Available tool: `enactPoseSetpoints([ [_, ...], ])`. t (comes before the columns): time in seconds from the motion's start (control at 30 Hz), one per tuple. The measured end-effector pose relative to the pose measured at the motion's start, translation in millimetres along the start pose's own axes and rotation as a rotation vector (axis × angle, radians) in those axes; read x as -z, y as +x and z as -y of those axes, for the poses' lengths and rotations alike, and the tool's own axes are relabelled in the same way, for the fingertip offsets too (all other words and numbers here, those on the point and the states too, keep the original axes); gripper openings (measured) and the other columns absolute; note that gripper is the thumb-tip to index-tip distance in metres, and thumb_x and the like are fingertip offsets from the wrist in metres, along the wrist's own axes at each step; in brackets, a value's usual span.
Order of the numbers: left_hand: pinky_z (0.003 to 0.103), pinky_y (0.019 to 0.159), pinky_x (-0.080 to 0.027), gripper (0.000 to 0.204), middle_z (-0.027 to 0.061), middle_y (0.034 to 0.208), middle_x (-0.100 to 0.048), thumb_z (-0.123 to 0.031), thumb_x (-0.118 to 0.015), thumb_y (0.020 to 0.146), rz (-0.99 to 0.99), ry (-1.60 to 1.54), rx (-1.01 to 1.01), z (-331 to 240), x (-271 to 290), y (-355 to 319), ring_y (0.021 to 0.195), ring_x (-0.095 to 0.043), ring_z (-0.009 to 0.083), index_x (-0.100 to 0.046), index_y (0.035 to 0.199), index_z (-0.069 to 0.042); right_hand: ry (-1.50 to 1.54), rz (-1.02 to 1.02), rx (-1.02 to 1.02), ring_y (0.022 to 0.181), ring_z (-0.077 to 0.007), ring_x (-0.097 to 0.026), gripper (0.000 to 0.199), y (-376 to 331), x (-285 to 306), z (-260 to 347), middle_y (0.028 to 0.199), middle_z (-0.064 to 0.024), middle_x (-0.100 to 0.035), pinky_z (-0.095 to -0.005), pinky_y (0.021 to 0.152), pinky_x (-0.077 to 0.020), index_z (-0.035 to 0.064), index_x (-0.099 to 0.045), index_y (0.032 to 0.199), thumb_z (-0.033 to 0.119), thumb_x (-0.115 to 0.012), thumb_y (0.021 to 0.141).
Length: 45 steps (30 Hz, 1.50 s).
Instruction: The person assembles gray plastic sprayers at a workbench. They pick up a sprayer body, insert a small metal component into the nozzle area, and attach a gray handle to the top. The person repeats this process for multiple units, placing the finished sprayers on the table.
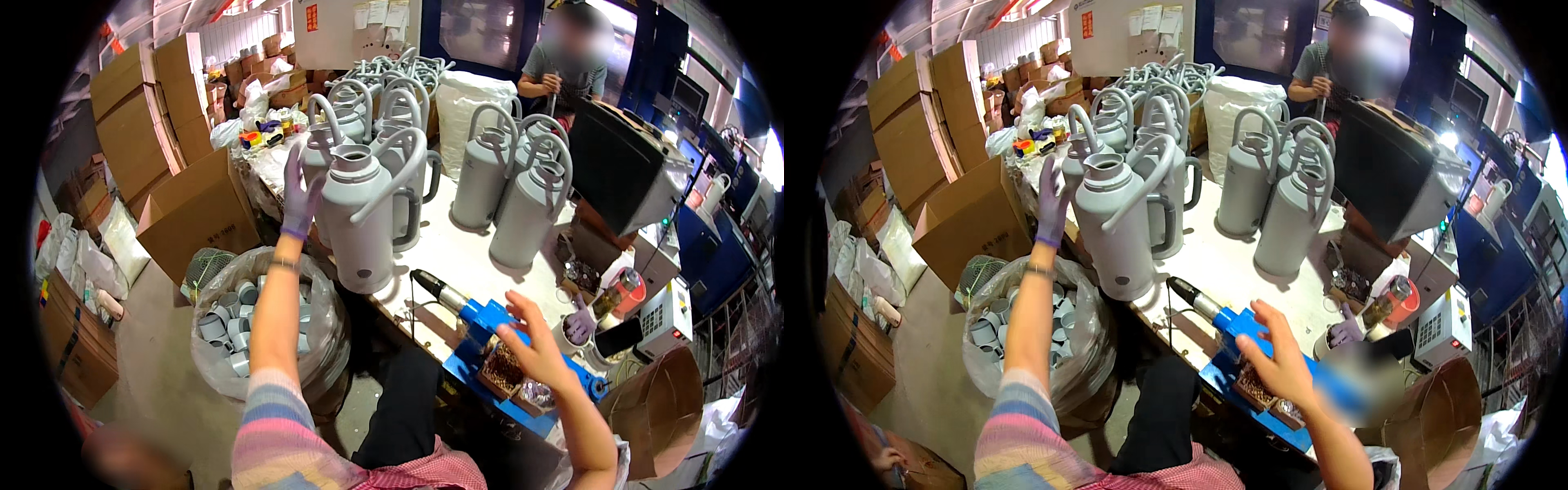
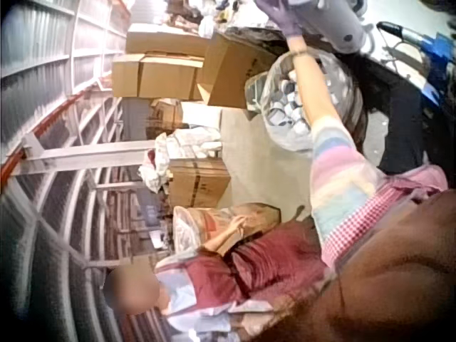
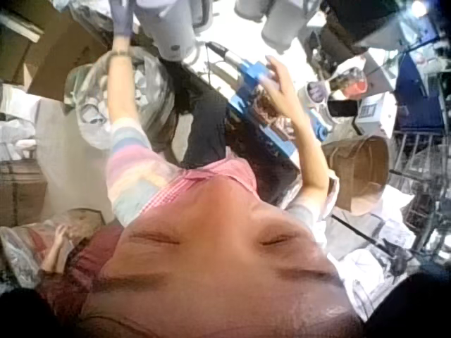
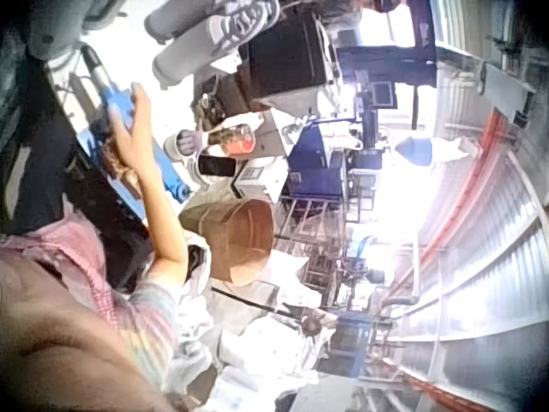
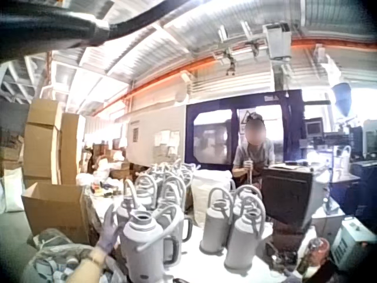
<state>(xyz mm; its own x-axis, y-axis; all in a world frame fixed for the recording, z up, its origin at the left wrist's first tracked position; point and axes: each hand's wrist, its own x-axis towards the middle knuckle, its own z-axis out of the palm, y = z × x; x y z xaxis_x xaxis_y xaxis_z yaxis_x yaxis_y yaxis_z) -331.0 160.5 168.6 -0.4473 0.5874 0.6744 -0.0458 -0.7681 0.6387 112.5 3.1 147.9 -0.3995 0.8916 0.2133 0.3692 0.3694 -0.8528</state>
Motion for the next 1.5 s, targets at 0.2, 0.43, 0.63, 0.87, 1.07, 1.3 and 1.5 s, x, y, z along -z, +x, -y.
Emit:
enactPoseSetpoints([
  [0.2,0.043,0.114,-0.032,0.145,0.0259,0.157,-0.017,-0.042,-0.094,0.054,0.184,1.15,-0.078,98,71,-114,0.14,-0.03,0.0408,0.002,0.155,-0.003,0.542,-0.051,-0.094,0.142,-0.0293,-0.033,0.085,203,-43,18,0.153,-0.0224,-0.031,-0.0398,0.116,-0.0281,-0.0004,-0.022,0.152,0.051,-0.058,0.095],
  [0.43,0.05,0.111,-0.035,0.147,0.0338,0.153,-0.022,-0.054,-0.092,0.05,0.134,1.121,0.132,132,79,-120,0.138,-0.033,0.0482,-0.002,0.155,-0.003,0.524,0.027,0.218,0.148,-0.0341,-0.016,0.108,294,-152,152,0.156,-0.0295,-0.019,-0.04,0.12,-0.0124,-0.0101,-0.013,0.151,0.053,-0.069,0.084],
  [0.63,0.047,0.116,-0.028,0.144,0.0273,0.153,-0.029,-0.05,-0.095,0.045,0.159,1.182,-0.077,133,112,-88,0.142,-0.029,0.0416,-0.014,0.154,-0.001,-0.245,-0.498,0.386,0.146,-0.0402,-0.019,0.09,323,-55,57,0.153,-0.0325,-0.023,-0.0457,0.119,-0.0167,-0.0096,-0.027,0.146,0.051,-0.064,0.089],
  [0.87,0.048,0.116,-0.028,0.14,0.0235,0.154,-0.029,-0.04,-0.097,0.046,0.158,0.692,-0.156,185,104,-73,0.14,-0.031,0.0384,-0.017,0.154,-0.001,-0.495,-1.094,-0.171,0.104,-0.0291,-0.057,0.08,337,188,-115,0.115,-0.0199,-0.057,-0.0406,0.089,-0.044,-0.0031,-0.042,0.136,0.049,-0.071,0.083],
  [1.07,0.047,0.115,-0.03,0.124,0.0213,0.154,-0.026,-0.019,-0.094,0.059,0.14,1.082,-0.18,194,153,-75,0.14,-0.028,0.0322,-0.016,0.153,0.0,0.167,-0.7,-0.016,0.052,-0.0089,-0.043,0.043,293,146,-46,0.061,0.004,-0.044,-0.0247,0.049,-0.0321,0.0092,-0.06,0.073,0.048,-0.069,0.089],
  [1.3,0.042,0.113,-0.032,0.07,0.02,0.151,-0.035,-0.02,-0.064,0.092,0.117,0.385,0.342,19,33,-150,0.138,-0.037,0.0306,-0.03,0.148,0.003,0.977,-0.493,0.286,0.045,-0.0004,-0.026,0.036,81,183,42,0.056,0.0108,-0.027,-0.0195,0.045,-0.024,0.0148,-0.046,0.08,0.043,-0.047,0.103],
  [1.5,0.041,0.098,-0.048,0.046,0.0201,0.128,-0.059,-0.027,-0.053,0.1,0.259,-0.058,0.766,-66,-68,-238,0.114,-0.06,0.0304,-0.051,0.134,0.004,0.546,-0.603,0.203,0.093,-0.0207,-0.061,0.058,-42,97,68,0.097,-0.0116,-0.063,-0.0324,0.081,-0.0454,0.0017,-0.048,0.138,0.047,-0.031,0.105],
])
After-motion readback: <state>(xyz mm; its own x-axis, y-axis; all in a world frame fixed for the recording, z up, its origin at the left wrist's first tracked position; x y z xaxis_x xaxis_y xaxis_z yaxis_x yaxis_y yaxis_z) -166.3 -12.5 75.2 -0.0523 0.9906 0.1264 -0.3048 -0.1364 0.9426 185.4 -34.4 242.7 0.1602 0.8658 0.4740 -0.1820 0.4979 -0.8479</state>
